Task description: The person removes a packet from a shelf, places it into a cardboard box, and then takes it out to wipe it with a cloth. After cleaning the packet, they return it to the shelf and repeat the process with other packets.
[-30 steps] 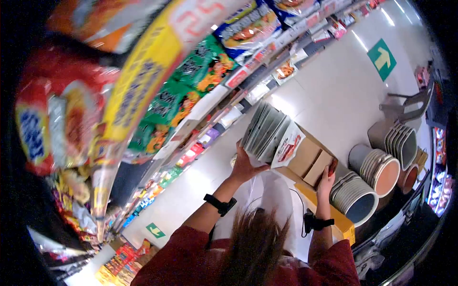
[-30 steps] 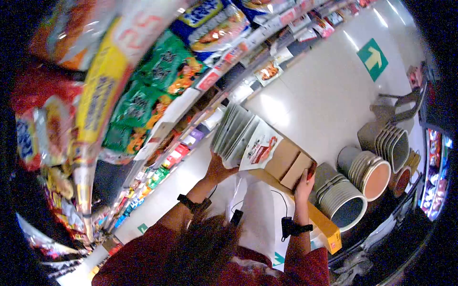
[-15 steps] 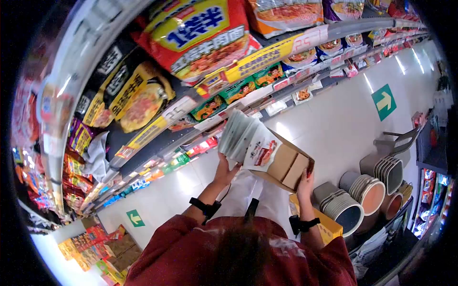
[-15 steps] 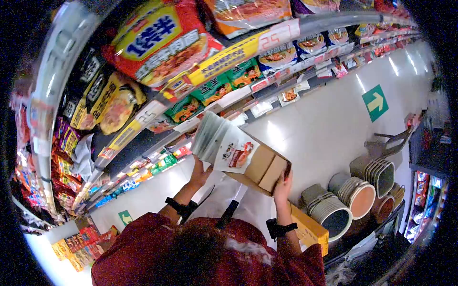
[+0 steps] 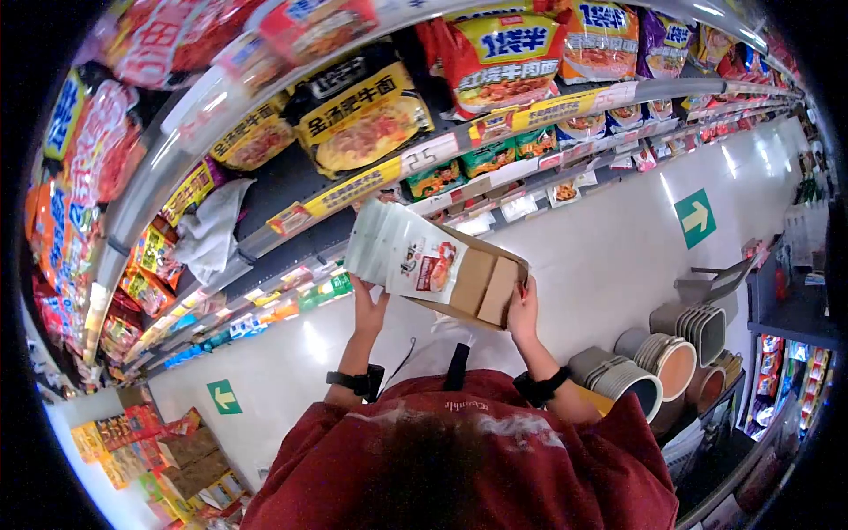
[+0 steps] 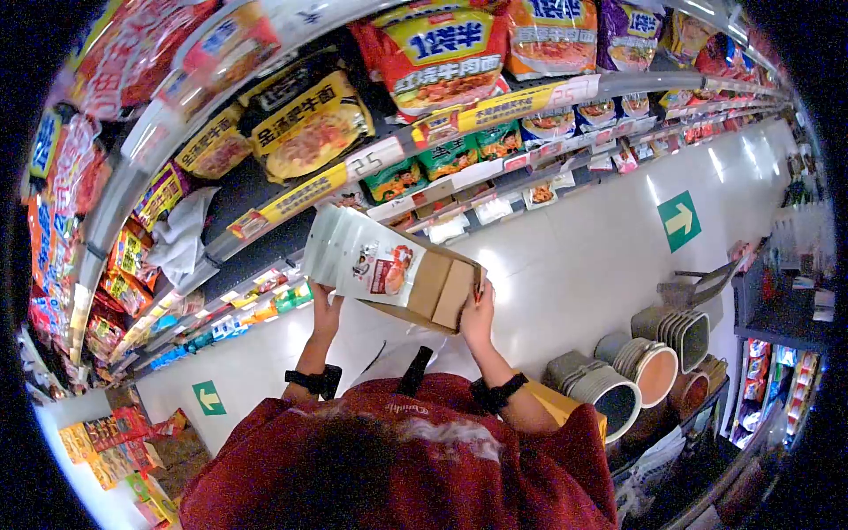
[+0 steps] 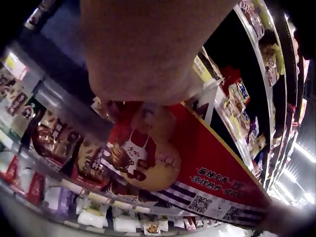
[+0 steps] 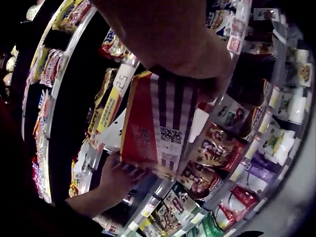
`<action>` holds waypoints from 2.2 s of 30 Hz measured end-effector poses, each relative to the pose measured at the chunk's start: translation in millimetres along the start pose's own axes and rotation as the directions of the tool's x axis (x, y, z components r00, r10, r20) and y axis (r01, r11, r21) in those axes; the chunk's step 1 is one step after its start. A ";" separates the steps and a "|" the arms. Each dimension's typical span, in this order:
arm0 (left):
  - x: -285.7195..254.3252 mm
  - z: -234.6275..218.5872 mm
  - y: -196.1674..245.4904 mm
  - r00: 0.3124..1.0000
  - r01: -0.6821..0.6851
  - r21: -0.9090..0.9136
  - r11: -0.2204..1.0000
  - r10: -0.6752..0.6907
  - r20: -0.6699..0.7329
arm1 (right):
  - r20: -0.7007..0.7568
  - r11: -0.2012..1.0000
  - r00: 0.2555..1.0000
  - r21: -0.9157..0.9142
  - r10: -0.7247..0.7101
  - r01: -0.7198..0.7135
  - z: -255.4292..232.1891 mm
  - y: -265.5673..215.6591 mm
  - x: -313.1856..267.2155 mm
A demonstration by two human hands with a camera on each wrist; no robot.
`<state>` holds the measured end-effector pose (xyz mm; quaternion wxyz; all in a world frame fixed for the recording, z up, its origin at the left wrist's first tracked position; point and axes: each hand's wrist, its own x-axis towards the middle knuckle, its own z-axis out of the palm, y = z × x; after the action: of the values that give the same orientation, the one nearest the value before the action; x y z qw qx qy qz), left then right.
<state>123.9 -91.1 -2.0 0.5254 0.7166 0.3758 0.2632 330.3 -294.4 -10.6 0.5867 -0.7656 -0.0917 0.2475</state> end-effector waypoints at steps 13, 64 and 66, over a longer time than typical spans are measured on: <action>16.9 -77.7 15.0 0.967 -0.009 -0.121 0.993 -0.023 -0.254 | 0.164 0.993 0.981 -0.033 -0.105 0.112 91.9 -56.2 -1.4; 90.6 -142.4 -3.8 0.905 -0.057 0.691 0.721 0.330 -0.269 | 0.192 0.848 0.935 -0.395 -0.299 0.352 269.9 -3.4 50.5; 88.6 -134.6 -12.2 0.922 -0.051 0.704 0.709 0.304 -0.240 | 0.216 0.869 0.927 -0.335 -0.306 0.364 269.9 -2.7 52.6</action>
<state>68.1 57.9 26.5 0.1226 0.8362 0.4585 0.2749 244.6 -40.7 -73.4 0.4574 -0.8125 -0.3138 0.1792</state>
